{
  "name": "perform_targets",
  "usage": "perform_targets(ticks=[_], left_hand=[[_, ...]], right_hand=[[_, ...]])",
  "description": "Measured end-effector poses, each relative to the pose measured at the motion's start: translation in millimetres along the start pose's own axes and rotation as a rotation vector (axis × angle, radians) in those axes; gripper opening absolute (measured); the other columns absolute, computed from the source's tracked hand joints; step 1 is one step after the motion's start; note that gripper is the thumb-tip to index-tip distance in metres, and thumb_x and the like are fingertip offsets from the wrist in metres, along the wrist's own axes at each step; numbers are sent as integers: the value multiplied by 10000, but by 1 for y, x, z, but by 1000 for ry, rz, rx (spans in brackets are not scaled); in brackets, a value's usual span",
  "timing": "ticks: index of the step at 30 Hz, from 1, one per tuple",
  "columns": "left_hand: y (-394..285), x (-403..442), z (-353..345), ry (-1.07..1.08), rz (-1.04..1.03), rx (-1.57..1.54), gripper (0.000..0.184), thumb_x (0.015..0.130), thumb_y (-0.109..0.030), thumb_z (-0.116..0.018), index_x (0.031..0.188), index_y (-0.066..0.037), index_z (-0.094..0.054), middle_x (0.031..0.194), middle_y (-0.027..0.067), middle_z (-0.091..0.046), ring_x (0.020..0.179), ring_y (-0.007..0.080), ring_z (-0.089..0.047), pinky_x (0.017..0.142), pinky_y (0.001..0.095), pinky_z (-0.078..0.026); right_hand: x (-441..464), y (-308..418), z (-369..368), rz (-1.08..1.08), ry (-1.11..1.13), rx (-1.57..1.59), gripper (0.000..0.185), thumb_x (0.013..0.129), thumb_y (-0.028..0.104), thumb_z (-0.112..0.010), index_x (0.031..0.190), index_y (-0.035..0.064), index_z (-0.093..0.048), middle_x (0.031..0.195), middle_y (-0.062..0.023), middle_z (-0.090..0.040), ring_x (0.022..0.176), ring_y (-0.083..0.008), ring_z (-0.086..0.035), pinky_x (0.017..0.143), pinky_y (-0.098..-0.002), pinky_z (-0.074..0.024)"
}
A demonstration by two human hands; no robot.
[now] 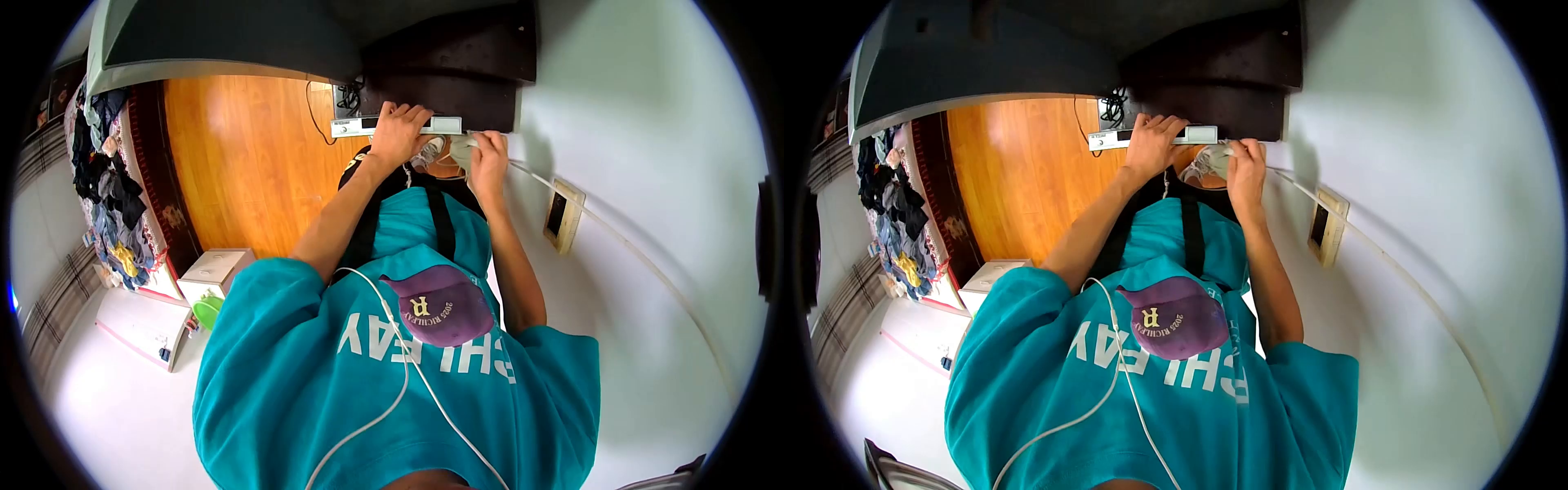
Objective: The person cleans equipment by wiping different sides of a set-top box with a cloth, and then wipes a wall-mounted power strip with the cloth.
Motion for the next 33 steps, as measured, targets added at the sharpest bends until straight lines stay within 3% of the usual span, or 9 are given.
perform_targets(ticks=[3, 7, 14, 21, 26, 33], left_hand=[[-1, 1, 1, -20, -9, 4, 471, 816, -356, -807, 1193, -102, -684, 1109, 62, -724, 997, 241, -665, 942, 419, -418], [-1, 1, 5, -52, -14, -22, 452, 805, -342, -814, 1166, -103, -684, 1066, 54, -716, 984, 238, -662, 930, 420, -420], [-3, -1, 6, -38, -22, 6, 422, 784, -316, -821, 1120, -103, -679, 1014, 45, -701, 966, 241, -660, 911, 422, -424], [-3, -1, 5, -72, -7, -34, 440, 762, -288, -833, 1137, -110, -688, 1024, 36, -705, 968, 234, -659, 914, 422, -425], [-2, -2, 4, -35, -21, -34, 440, 764, -273, -830, 1147, -109, -690, 1033, 40, -710, 968, 236, -659, 917, 424, -428], [-3, -3, 6, -58, -13, -33, 424, 780, -289, -824, 1141, -112, -690, 1025, 41, -706, 979, 237, -658, 925, 421, -426]], right_hand=[[11, 9, 11, -32, -35, -6, 282, 807, -76, -668, 1077, -27, -731, 1073, -152, -630, 1004, -365, -592, 877, -437, -509], [24, 38, 4, 99, 24, 61, 312, 768, -113, -678, 1063, -21, -719, 1070, -144, -618, 991, -363, -573, 865, -451, -506], [42, 70, -31, 217, 63, -22, 289, 788, -62, -663, 1072, -53, -714, 1064, -147, -626, 988, -354, -585, 869, -447, -521], [42, 47, -13, 179, 36, -40, 231, 785, -74, -658, 1004, -55, -727, 1050, -145, -637, 965, -352, -595, 853, -443, -531], [32, 61, -30, 274, 105, 44, 257, 800, -85, -665, 1051, -54, -710, 1066, -156, -620, 973, -359, -582, 853, -448, -517], [34, 43, -13, 192, 53, -10, 232, 813, -65, -661, 1038, -34, -712, 1047, -137, -627, 980, -356, -588, 855, -447, -523]])
Point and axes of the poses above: each hand's wrist, its own x-axis towards the middle knuckle, its own z-axis out of the back of the hand, y = z × x, the point moved 3 cm from there along x, towards the middle knuckle
